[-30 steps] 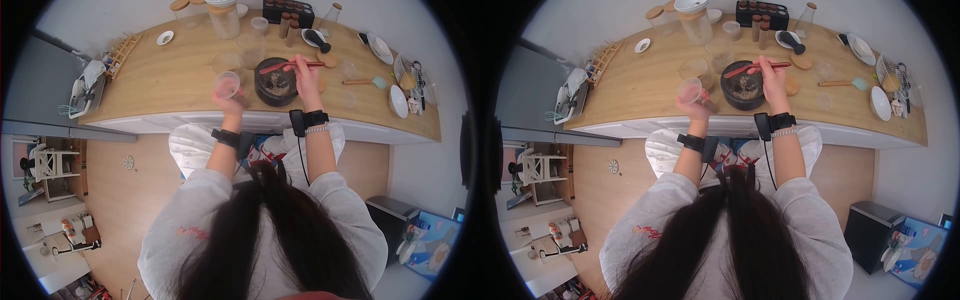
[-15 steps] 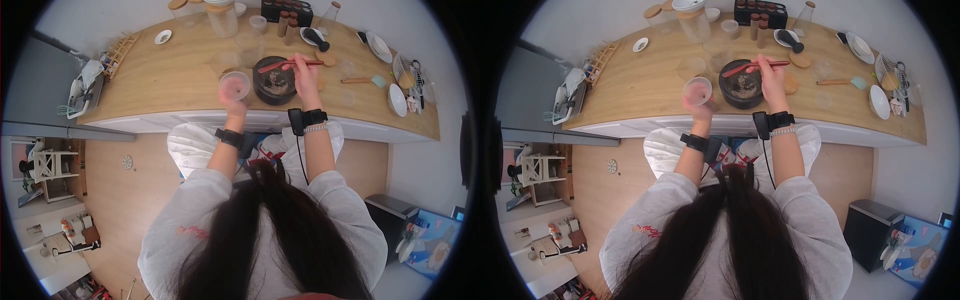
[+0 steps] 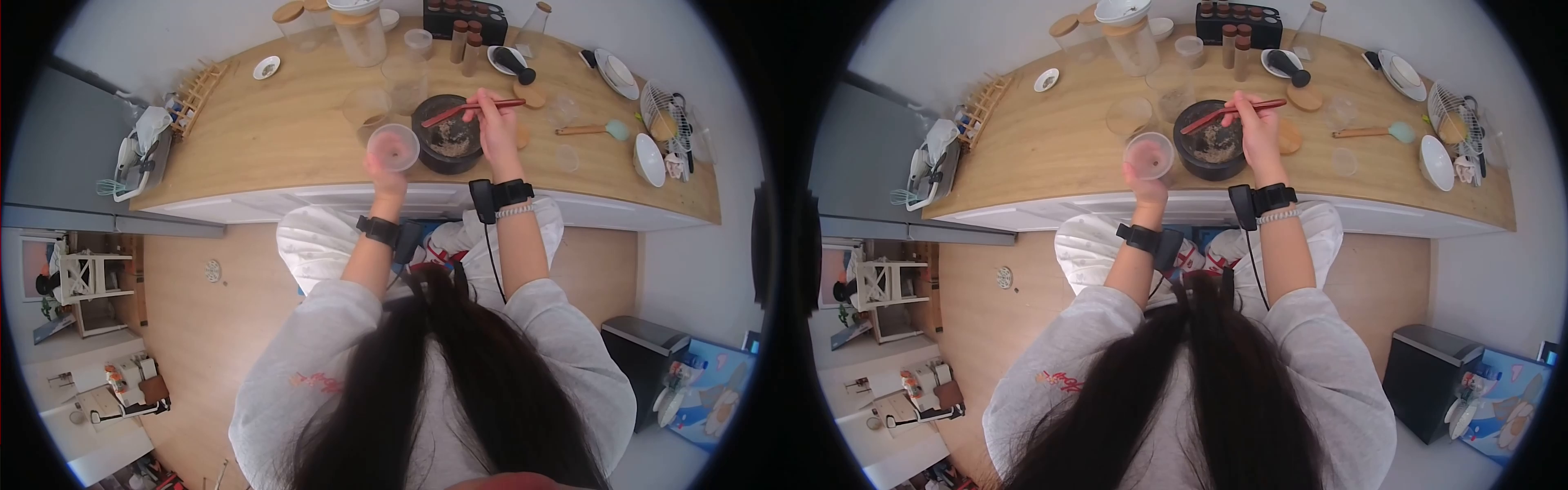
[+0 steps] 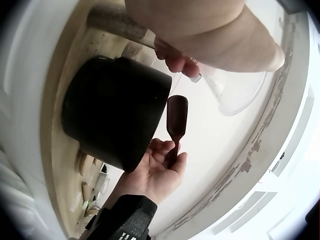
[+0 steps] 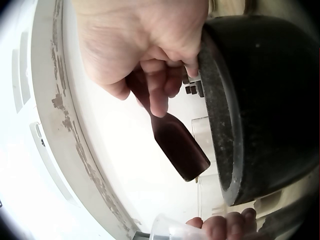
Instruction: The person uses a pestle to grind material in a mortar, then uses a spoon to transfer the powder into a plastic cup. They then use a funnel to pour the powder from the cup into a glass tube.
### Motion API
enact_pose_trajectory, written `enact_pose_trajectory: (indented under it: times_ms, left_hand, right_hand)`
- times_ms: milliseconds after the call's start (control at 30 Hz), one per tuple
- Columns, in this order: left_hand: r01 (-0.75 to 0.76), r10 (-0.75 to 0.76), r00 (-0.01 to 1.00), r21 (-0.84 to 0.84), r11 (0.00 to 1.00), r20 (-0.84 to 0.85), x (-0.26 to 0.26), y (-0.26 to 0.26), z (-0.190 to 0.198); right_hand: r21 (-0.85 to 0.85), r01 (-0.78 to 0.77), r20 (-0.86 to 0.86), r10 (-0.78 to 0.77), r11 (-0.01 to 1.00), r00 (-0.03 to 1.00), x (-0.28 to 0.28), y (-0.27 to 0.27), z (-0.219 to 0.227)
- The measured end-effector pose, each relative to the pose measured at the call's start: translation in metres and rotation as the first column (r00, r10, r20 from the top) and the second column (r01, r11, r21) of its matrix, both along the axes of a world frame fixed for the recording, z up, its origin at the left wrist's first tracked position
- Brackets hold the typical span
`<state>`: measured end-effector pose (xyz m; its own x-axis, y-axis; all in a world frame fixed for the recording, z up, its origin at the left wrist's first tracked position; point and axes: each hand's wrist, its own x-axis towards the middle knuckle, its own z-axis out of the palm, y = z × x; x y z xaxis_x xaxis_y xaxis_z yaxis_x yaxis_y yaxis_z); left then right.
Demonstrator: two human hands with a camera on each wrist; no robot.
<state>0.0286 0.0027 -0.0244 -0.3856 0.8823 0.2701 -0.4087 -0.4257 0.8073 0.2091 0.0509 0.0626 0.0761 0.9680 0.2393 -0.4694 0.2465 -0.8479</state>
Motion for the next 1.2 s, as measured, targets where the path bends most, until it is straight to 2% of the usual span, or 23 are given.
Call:
enact_pose_trajectory:
  times_ms: [133,233,433,533,933,1133,1200]
  left_hand:
    - [0.012,-0.012,1.000,0.017,1.000,0.011,0.001,0.000,0.003]
    - [0.021,-0.021,1.000,0.026,0.999,-0.004,0.001,-0.001,0.004]
    - [0.044,-0.043,0.999,0.055,0.998,-0.018,0.000,-0.002,0.006]
    - [0.052,-0.052,0.999,0.062,0.997,-0.011,0.000,-0.004,0.009]
    - [0.060,-0.056,0.997,0.063,0.996,-0.059,-0.003,-0.004,0.006]
    - [0.059,-0.056,0.997,0.058,0.997,-0.051,-0.002,-0.005,0.009]
    - [0.075,-0.072,0.997,0.074,0.994,-0.038,-0.002,-0.006,0.012]
  right_hand:
    - [-0.067,0.047,0.018,-0.046,0.997,0.999,-0.002,-0.002,0.001]
    - [-0.025,0.063,0.122,-0.060,0.998,0.991,-0.002,0.000,-0.007]
    - [-0.041,0.096,0.164,-0.088,0.995,0.983,-0.007,-0.005,0.000]
    - [0.021,0.125,0.188,-0.126,0.992,0.974,-0.008,-0.003,-0.002]
    - [-0.073,-0.111,0.359,0.129,0.991,0.924,-0.007,-0.007,0.000]
    - [-0.122,-0.095,0.366,0.133,0.988,0.921,-0.010,-0.006,0.002]
    - [-0.076,-0.048,0.285,0.068,0.996,0.956,-0.009,-0.005,0.001]
